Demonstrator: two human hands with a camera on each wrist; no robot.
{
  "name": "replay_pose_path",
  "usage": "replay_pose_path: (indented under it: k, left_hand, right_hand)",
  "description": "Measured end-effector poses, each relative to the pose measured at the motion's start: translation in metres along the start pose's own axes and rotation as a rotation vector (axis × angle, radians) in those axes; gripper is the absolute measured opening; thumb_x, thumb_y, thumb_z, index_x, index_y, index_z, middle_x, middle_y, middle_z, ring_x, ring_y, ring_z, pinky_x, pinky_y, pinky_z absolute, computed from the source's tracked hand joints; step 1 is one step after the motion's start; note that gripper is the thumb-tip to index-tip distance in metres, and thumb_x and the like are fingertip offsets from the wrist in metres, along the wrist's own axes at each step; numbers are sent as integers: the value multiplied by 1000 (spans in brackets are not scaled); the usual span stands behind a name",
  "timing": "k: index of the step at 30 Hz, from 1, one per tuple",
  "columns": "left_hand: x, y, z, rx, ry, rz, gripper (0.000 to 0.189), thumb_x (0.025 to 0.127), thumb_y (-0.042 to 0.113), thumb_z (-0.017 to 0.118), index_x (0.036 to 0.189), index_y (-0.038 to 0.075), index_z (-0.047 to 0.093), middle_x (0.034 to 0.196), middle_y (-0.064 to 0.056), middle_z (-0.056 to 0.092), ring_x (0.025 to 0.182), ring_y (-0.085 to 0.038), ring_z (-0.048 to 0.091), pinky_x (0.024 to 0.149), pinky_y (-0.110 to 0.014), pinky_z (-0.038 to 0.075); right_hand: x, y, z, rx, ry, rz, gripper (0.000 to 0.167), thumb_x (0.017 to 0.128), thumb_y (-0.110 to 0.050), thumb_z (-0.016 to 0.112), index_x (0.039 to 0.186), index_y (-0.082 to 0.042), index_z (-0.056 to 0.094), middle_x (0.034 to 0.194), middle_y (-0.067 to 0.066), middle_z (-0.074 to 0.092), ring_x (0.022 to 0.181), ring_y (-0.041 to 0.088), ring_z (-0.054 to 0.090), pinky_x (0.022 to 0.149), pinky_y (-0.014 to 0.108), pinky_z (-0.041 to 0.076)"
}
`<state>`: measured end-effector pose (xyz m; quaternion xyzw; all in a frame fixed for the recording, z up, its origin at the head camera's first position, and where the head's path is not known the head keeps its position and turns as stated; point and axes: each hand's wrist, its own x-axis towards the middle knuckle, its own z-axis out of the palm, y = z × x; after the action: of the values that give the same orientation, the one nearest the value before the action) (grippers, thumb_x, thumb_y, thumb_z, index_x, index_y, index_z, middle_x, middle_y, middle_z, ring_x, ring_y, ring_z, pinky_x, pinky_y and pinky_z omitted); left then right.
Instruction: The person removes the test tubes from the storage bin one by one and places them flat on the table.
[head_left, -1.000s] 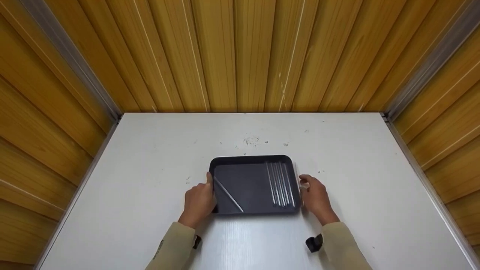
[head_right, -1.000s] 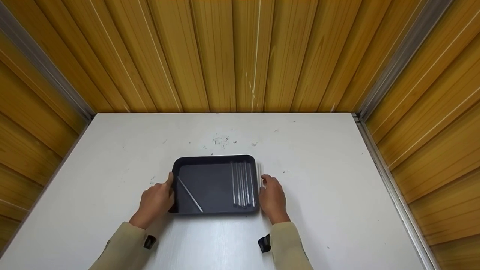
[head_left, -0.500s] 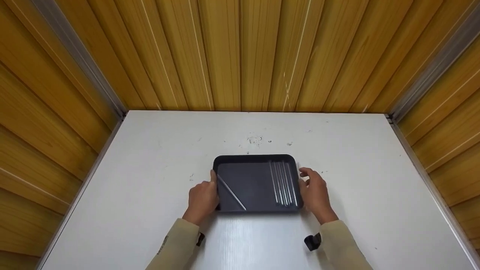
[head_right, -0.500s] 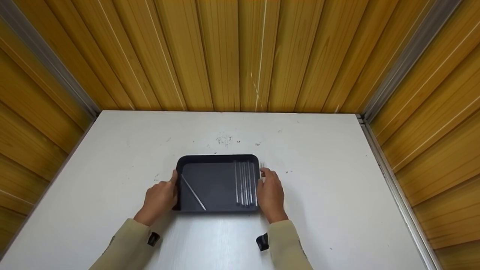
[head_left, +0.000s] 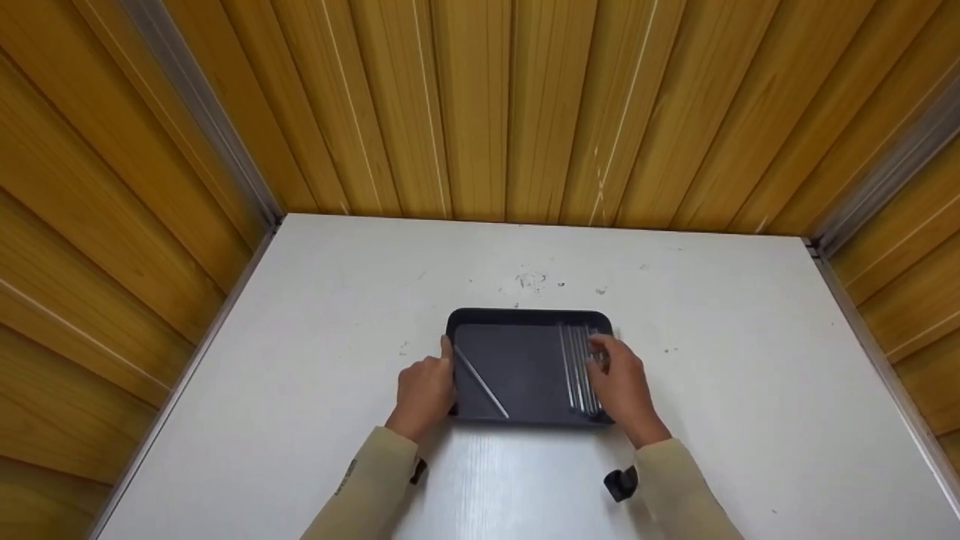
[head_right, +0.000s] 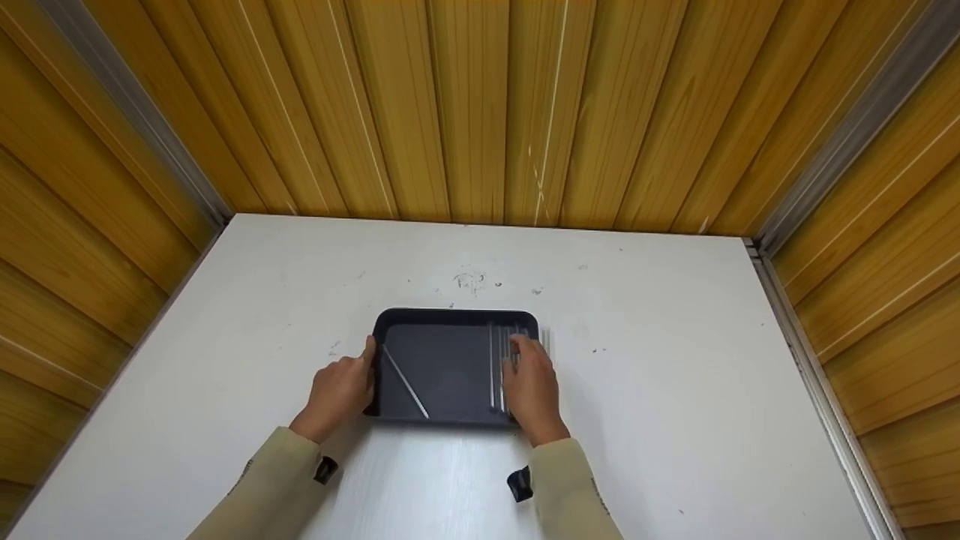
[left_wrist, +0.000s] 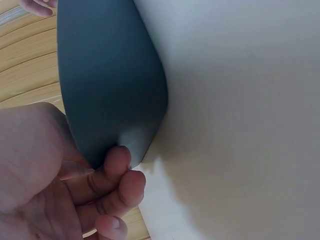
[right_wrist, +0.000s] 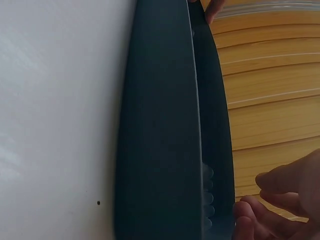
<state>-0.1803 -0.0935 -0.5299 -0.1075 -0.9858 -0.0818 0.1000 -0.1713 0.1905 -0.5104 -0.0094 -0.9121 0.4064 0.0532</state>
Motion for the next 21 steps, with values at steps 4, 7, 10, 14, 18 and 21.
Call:
replay_pose_path:
  k: [4, 7, 10, 14, 18, 21]
  left_hand:
    - [0, 2, 2, 3, 15, 5, 52, 83, 1, 62, 133, -5, 52, 62, -12, 64, 45, -18, 51, 40, -33, 36]
    - [0, 2, 3, -4, 22, 1, 52, 82, 1, 62, 133, -5, 52, 64, -13, 64, 47, -20, 53, 41, -35, 37]
    - [0, 2, 3, -4, 15, -3, 53, 82, 1, 62, 133, -4, 52, 64, -13, 65, 48, -22, 54, 42, -35, 38]
    - [0, 3, 2, -14, 10, -12, 54, 81, 1, 61, 133, -4, 52, 63, -13, 65, 47, -22, 53, 41, -35, 37]
    - [0, 3, 1, -20, -1, -18, 55, 80, 0, 62, 134, -4, 52, 63, -13, 65, 46, -20, 51, 41, -34, 36]
    - [0, 3, 0, -14, 1, -15, 55, 80, 0, 63, 134, -4, 52, 64, -13, 65, 48, -21, 54, 42, -35, 38]
  right_hand:
    - [-1, -2, 3, -7, -23, -9, 37, 91, -6, 63, 127, -2, 57, 112, 12, 63, 85, 17, 58, 71, 30, 47]
    - [-2, -4, 5, 6, -38, 0, 35, 90, -6, 64, 125, -2, 59, 110, 10, 64, 83, 16, 58, 69, 28, 47]
    - [-3, -5, 8, 17, -52, -2, 34, 90, -5, 65, 123, -2, 59, 108, 9, 65, 83, 15, 59, 69, 28, 49]
    - [-4, -7, 13, 18, -82, -8, 33, 89, -6, 66, 122, -3, 60, 105, 8, 65, 82, 14, 60, 70, 30, 49]
    - [-5, -9, 17, 21, -99, -13, 31, 89, -8, 67, 120, -4, 62, 101, 6, 66, 81, 13, 60, 70, 30, 50]
    - [-5, -10, 19, 28, -101, -21, 29, 89, -7, 67, 118, -4, 63, 99, 6, 67, 81, 13, 60, 70, 30, 50]
